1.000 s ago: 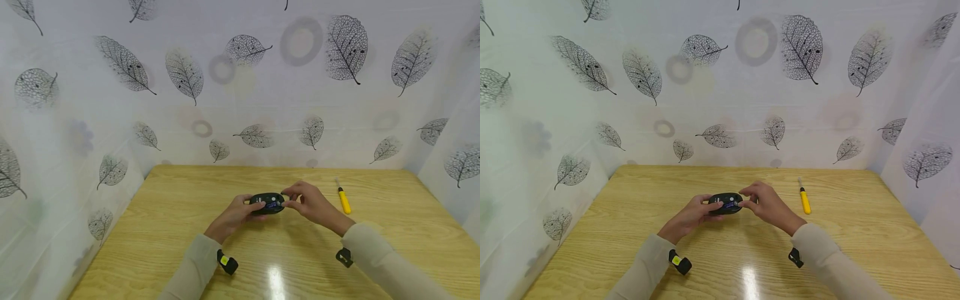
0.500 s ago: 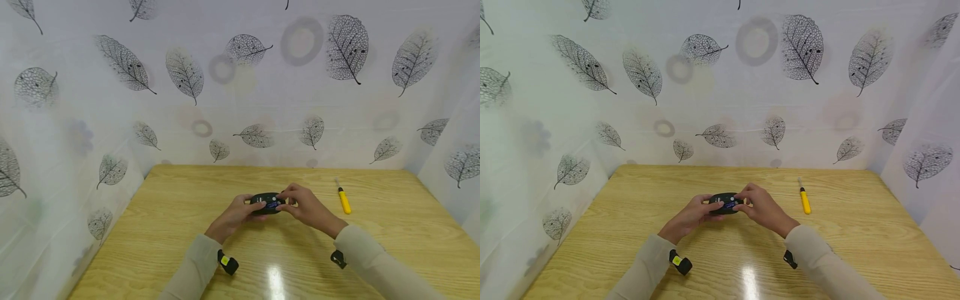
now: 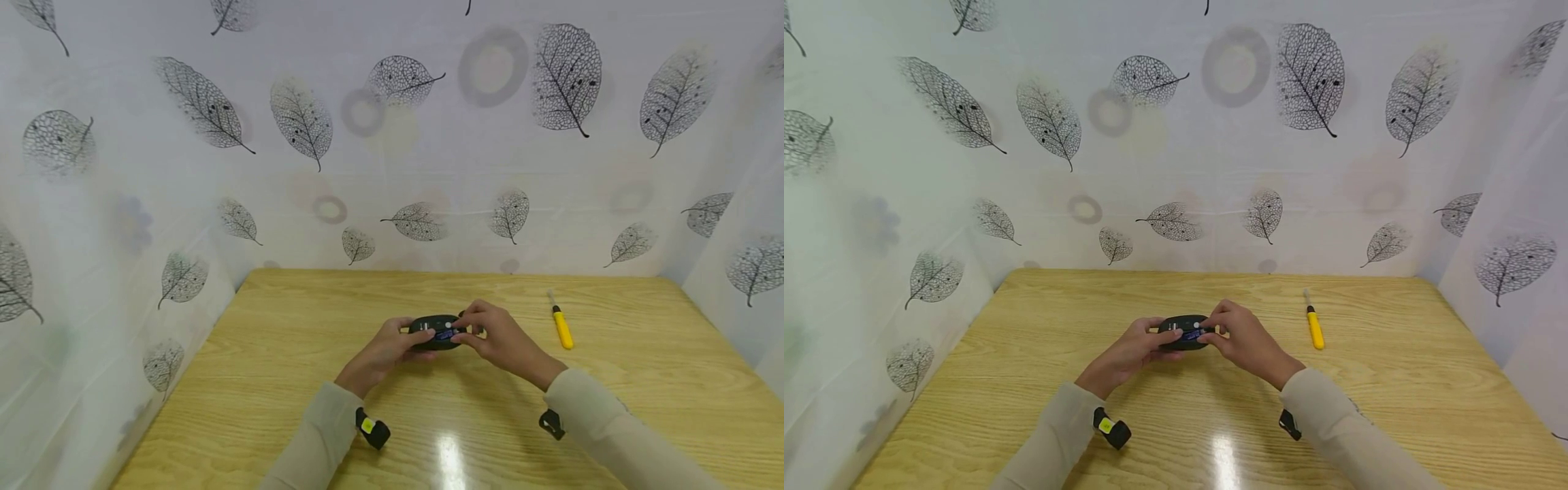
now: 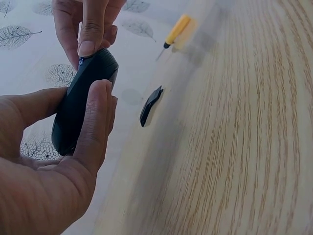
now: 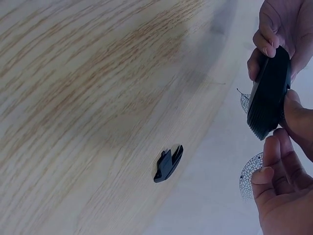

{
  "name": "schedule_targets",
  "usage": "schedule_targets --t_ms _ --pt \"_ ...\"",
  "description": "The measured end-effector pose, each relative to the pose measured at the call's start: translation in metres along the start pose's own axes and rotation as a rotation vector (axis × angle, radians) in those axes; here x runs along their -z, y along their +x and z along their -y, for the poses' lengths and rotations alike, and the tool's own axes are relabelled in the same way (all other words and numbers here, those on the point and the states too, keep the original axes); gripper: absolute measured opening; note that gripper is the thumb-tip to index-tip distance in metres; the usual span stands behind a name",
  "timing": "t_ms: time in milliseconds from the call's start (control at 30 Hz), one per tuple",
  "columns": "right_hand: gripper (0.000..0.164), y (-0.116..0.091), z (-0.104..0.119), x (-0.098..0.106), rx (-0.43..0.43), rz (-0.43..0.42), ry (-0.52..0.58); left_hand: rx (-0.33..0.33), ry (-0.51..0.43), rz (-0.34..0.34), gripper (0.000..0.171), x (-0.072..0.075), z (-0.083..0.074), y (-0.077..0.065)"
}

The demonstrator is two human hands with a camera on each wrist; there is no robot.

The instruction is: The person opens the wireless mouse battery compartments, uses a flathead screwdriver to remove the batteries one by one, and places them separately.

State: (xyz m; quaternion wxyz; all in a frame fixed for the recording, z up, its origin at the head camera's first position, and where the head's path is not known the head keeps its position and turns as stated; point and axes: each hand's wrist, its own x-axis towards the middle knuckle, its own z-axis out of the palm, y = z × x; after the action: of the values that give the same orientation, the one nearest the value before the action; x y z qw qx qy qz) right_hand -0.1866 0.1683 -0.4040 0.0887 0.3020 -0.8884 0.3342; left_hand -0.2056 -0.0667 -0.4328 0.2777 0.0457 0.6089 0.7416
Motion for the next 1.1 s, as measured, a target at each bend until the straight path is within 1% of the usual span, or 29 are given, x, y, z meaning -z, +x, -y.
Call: schedule_targets --t_ms 267,633,1100 --pt "0.012 -0.001 -0.001 0.000 0.017 -0.026 -0.008 0.007 -0.002 -0.008 0.060 0.000 0.001 0.001" --pt "0.013 -0.001 -0.001 0.005 0.021 -0.017 -0.040 0.008 0.007 -0.020 0.058 0.001 0.001 -0.002" --pt "0.012 -0.003 -0.004 0.018 -0.008 -0.053 -0.026 0.011 0.038 -0.043 0.059 0.000 -0.001 -0.003"
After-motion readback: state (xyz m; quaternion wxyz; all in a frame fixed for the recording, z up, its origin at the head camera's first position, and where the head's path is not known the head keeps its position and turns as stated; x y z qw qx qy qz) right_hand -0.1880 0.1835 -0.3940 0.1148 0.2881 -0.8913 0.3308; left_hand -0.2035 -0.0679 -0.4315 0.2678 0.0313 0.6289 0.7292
